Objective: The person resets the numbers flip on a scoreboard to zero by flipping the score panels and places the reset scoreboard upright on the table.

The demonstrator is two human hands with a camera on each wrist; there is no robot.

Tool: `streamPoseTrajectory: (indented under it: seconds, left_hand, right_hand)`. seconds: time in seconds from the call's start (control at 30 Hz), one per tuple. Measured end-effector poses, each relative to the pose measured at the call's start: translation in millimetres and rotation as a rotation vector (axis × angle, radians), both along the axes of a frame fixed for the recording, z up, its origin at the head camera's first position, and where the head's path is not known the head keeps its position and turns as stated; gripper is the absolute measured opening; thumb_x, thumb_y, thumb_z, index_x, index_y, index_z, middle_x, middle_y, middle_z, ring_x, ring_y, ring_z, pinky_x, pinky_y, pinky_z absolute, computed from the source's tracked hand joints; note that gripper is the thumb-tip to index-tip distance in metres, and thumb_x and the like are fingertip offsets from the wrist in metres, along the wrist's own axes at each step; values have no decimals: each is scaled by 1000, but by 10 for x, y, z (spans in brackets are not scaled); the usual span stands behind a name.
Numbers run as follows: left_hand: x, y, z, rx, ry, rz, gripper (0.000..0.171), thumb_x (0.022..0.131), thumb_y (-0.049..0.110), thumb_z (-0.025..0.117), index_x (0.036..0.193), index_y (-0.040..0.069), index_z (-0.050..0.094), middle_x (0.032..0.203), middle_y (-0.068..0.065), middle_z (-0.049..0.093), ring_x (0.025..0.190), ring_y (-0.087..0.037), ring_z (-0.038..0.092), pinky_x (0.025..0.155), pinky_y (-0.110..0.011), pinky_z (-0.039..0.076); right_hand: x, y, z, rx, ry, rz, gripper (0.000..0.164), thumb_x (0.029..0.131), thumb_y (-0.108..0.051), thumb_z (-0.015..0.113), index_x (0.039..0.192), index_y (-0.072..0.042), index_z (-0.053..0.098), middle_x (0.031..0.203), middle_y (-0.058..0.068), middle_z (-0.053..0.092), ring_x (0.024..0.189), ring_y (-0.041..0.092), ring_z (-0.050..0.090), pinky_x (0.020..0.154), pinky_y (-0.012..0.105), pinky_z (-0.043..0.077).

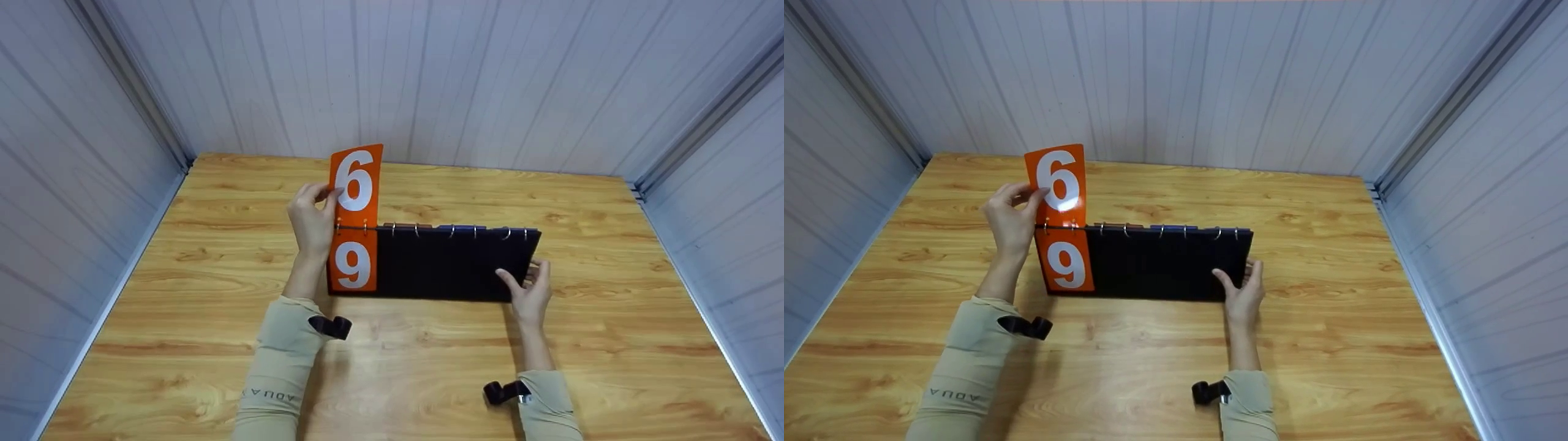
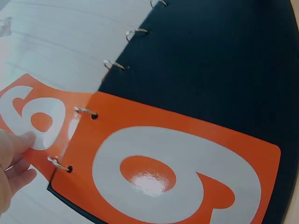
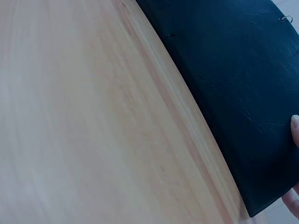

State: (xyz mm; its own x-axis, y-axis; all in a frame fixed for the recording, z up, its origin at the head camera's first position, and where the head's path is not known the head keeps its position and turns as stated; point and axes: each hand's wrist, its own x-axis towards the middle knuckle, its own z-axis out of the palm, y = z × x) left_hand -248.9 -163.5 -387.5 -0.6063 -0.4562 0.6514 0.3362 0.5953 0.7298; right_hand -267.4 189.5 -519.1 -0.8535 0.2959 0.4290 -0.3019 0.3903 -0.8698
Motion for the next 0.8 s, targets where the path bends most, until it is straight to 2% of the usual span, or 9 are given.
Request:
streamPoseTrajectory:
  seconds: [0.27,0.4,0.5,0.63,0.8]
  left_hand:
    - [-88,-66,-42,106,-185,-19,30,77,11,69,102,-4,63,80,-13,60,70,-19,53,67,-27,45]
    - [-97,-101,-97,113,-244,-34,26,80,13,66,100,-3,64,77,-12,61,66,-17,53,62,-26,44]
    - [-78,-125,-132,100,-280,-31,24,86,18,59,94,-3,67,78,-13,64,68,-19,56,62,-28,44]
    - [-19,-148,-155,95,-330,-51,40,94,27,44,89,-5,68,83,-16,65,75,-23,58,67,-34,44]
    - [79,-172,-189,87,-408,-92,52,95,36,36,88,-5,68,85,-17,65,78,-26,59,71,-37,44]
  right_hand:
    - [-46,24,-88,17,33,0,56,66,-26,79,104,-2,45,78,5,56,68,8,51,57,16,42]
    - [-50,17,-93,19,15,-11,56,65,-24,79,104,-2,45,79,5,56,68,9,50,57,16,42]
    - [-24,-7,-25,10,-9,-14,56,64,-19,80,104,0,45,80,8,56,69,11,50,58,15,41]
    - [10,-38,76,-25,-24,-3,54,64,-11,79,103,4,45,80,14,57,69,16,50,57,17,42]
    - [-28,-9,-17,-1,-9,-6,55,65,-20,79,103,-1,44,79,5,57,68,9,50,57,16,42]
